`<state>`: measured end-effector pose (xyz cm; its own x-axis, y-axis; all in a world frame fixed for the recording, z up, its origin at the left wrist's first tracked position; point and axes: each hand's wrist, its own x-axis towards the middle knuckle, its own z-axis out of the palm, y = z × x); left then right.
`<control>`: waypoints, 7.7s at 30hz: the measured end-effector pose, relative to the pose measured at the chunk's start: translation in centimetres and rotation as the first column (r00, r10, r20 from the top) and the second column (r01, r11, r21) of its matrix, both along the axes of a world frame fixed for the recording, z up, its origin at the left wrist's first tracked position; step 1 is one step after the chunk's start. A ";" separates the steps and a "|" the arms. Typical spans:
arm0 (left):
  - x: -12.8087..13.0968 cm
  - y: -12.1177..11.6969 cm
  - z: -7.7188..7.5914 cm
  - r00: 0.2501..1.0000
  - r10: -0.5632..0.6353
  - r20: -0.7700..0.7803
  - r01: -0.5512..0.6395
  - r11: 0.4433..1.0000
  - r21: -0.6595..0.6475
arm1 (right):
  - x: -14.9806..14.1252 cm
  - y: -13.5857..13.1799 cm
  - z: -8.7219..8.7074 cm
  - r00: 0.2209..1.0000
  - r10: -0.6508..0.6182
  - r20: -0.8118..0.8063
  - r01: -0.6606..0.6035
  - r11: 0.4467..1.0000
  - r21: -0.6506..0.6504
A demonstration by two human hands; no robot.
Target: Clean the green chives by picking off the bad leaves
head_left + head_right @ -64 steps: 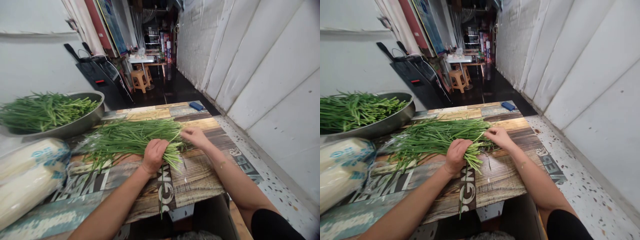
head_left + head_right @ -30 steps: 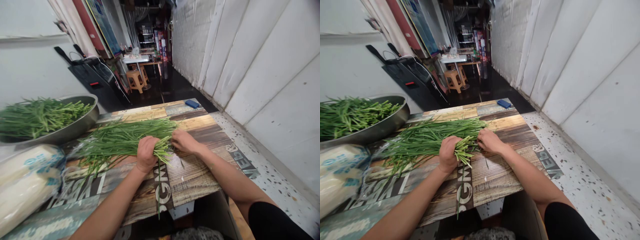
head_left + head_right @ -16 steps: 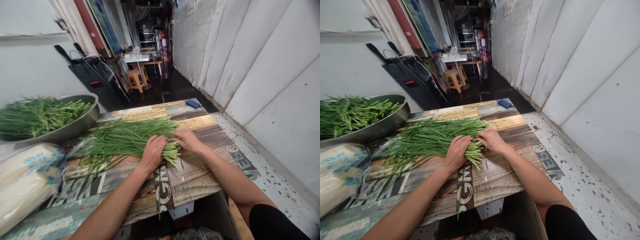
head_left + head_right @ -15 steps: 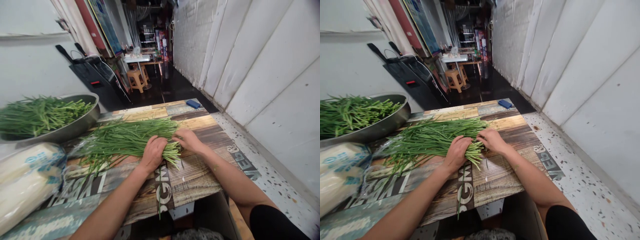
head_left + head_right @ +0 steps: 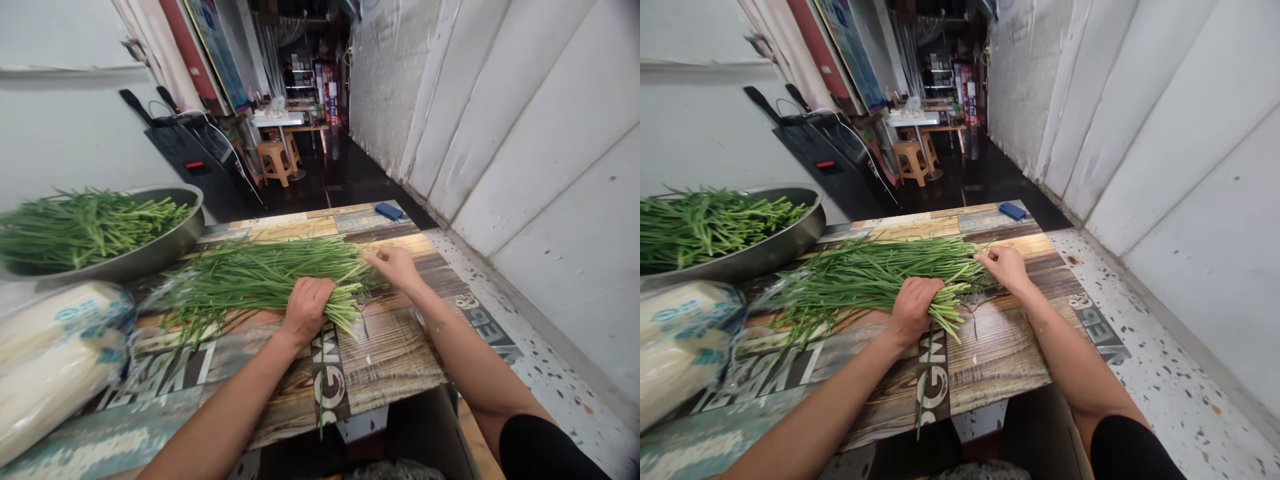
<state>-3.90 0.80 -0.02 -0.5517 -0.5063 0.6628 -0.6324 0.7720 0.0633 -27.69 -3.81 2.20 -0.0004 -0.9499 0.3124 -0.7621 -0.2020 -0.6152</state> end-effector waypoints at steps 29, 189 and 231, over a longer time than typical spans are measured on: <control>0.1 -0.2 0.2 0.995 -0.041 0.094 0.039 0.999 0.017 | 0.8 0.3 -0.4 0.907 0.200 0.371 -0.296 0.928 0.225; 0.8 0.2 -0.7 0.987 -0.066 -0.144 0.080 0.992 0.093 | 1.9 2.0 1.4 0.792 0.577 0.197 -0.573 0.815 -0.084; 0.9 0.0 -0.6 0.994 -0.040 -0.106 0.052 0.992 0.115 | 2.0 1.3 0.5 0.848 0.376 0.374 -0.420 0.907 0.040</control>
